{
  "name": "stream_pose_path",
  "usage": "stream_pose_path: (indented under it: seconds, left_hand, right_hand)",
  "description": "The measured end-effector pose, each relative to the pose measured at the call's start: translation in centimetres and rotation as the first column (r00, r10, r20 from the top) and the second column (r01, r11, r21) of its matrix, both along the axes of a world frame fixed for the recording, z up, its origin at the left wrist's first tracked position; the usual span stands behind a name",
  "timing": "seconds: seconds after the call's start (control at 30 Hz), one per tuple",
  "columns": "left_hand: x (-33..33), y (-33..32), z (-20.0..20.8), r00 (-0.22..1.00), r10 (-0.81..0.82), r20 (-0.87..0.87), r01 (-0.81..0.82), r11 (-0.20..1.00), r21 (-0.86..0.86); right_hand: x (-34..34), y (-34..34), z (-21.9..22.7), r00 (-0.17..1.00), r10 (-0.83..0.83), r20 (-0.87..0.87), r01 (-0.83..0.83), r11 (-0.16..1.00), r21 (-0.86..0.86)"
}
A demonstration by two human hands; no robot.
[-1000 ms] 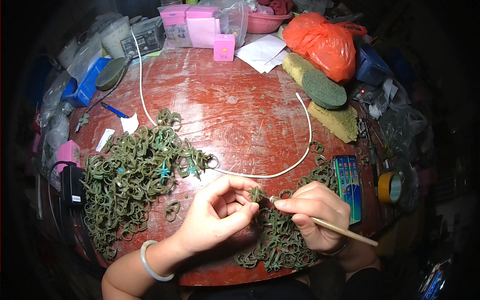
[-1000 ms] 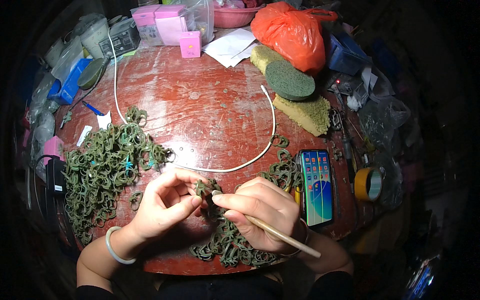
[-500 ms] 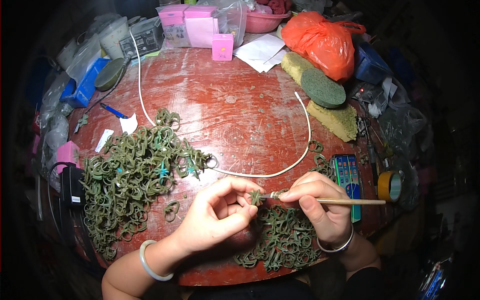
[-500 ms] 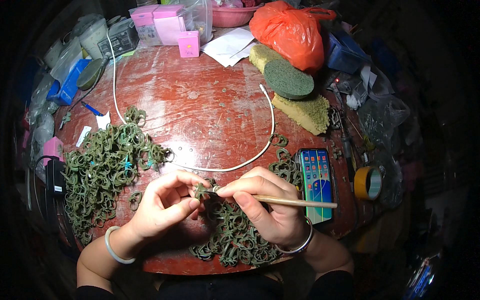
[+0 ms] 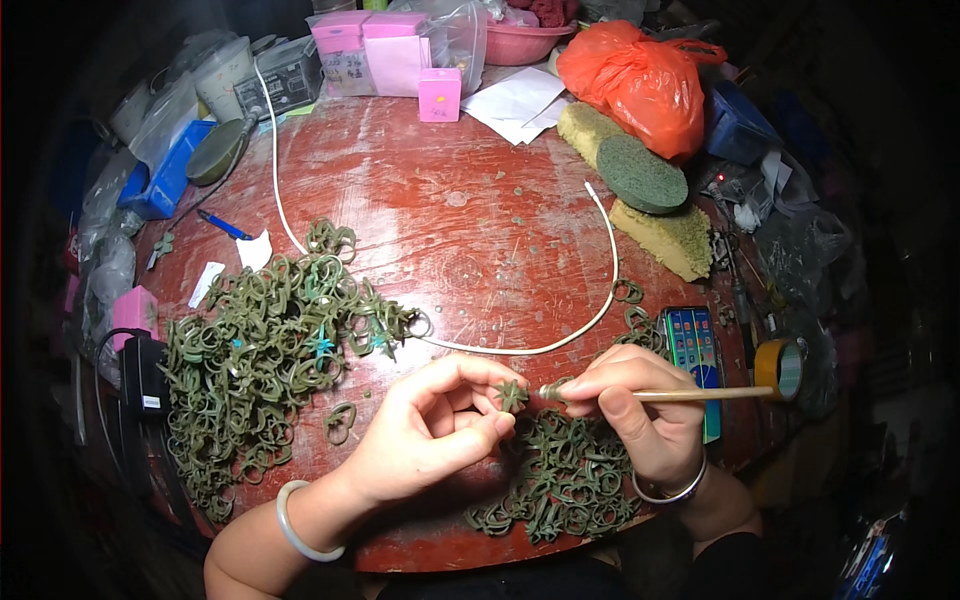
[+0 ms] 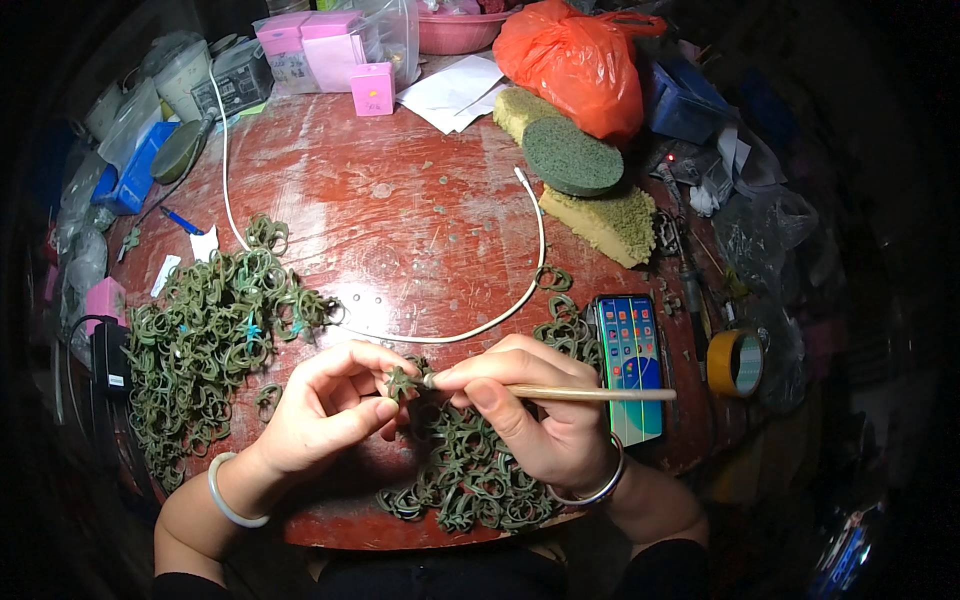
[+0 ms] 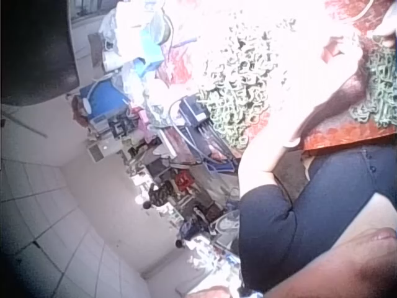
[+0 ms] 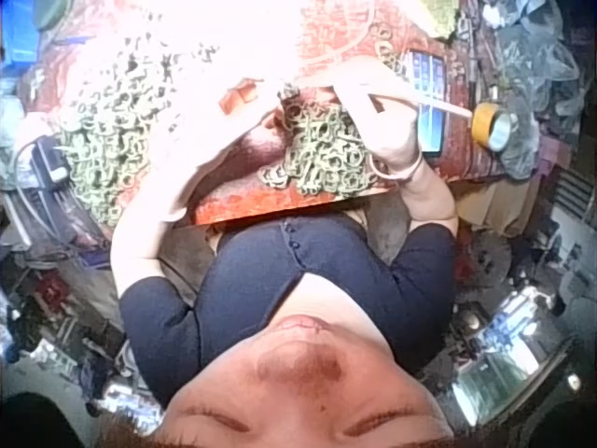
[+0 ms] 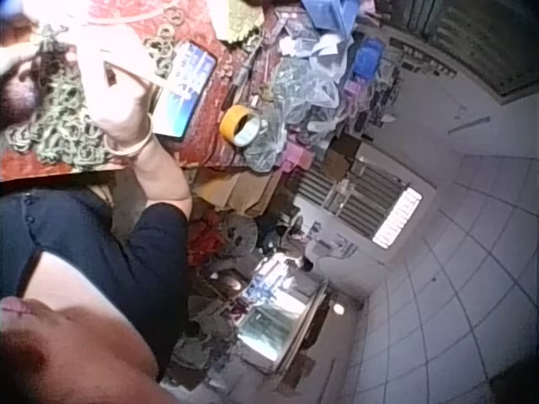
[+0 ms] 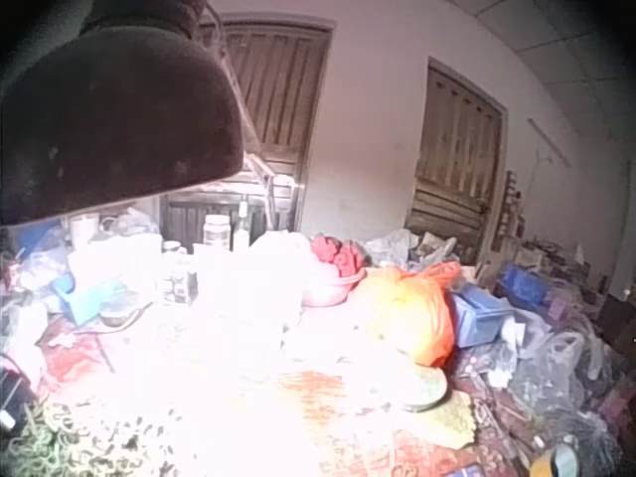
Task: Assembling small green plastic circular components by soldering them together on a workbench.
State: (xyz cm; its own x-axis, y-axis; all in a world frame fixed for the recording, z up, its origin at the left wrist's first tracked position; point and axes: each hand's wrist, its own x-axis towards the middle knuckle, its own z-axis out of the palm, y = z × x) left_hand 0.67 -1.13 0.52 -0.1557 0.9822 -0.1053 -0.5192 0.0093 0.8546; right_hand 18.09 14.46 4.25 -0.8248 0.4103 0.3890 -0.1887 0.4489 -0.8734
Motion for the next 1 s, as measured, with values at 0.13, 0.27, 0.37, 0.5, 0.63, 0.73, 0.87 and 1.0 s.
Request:
stream_pose_path:
  seconds: [0.13,0.27,0.37,0.5,0.63,0.73,0.87,1.0]
  left_hand:
    - [0.5,0.3,0.1,1.0,0.024,0.018,-0.024,1.0,0.013]
    - [0.8,0.1,0.5,0.997,-0.008,-0.083,0.006,1.0,-0.019]
    - [0.6,-0.1,0.5,0.991,-0.038,-0.129,0.032,0.998,-0.046]
    - [0.5,-0.1,0.5,0.982,-0.054,-0.18,0.042,0.997,-0.07]
    - [0.4,-0.1,0.3,0.96,-0.068,-0.27,0.053,0.997,-0.063]
    - [-0.2,-0.1,0.7,0.987,-0.16,0.026,0.162,0.977,-0.141]
    - [-0.5,0.2,0.0,0.968,-0.053,0.244,0.061,0.998,-0.026]
    - [-0.7,-0.1,0.2,0.979,-0.057,0.194,0.074,0.994,-0.082]
  right_hand:
    - [0.2,-0.1,-0.2,0.989,-0.138,-0.046,0.137,0.99,-0.021]
    - [0.1,0.0,-0.5,0.995,-0.084,0.056,0.097,0.954,-0.283]
    - [0.3,0.1,-0.5,0.996,-0.038,0.082,0.059,0.96,-0.274]
    - [0.1,0.3,-0.4,0.997,-0.007,0.074,0.016,0.993,-0.121]
    - [0.0,0.3,-0.2,0.999,-0.041,0.008,0.04,0.991,0.129]
    - [0.1,0.0,0.3,0.984,-0.174,-0.024,0.175,0.952,0.251]
    - [0.4,1.2,0.8,0.951,-0.226,0.209,0.154,0.937,0.315]
    - [0.4,1.4,0.8,0.916,-0.157,0.37,-0.079,0.833,0.548]
